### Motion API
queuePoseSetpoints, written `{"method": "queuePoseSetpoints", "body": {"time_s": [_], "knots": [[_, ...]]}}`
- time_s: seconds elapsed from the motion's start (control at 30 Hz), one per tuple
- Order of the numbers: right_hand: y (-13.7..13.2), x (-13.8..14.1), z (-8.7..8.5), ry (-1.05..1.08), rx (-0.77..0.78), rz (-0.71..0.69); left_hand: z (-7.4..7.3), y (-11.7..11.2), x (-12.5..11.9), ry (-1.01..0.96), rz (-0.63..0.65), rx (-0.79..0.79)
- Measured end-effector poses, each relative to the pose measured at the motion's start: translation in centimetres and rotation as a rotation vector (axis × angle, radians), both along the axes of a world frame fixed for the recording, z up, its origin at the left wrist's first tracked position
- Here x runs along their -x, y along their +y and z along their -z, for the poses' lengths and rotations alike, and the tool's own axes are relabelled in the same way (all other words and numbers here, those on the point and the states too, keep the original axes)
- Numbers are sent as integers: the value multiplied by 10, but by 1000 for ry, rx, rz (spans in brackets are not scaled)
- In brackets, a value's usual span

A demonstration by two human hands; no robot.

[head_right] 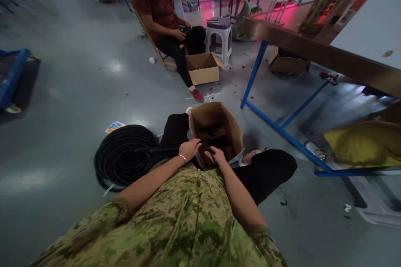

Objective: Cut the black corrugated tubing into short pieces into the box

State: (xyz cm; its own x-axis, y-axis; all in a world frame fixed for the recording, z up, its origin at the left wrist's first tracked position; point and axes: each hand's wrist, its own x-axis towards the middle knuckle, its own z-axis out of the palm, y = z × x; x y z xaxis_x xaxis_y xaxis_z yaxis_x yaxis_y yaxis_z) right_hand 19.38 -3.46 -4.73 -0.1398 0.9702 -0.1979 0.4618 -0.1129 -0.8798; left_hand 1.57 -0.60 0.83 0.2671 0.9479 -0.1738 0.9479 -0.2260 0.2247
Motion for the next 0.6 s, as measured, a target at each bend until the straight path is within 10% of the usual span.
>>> {"method": "queuePoseSetpoints", "body": {"time_s": [0.6], "knots": [[2, -1, -1, 236, 93, -52, 7, -3, 0, -36, 77, -34]]}}
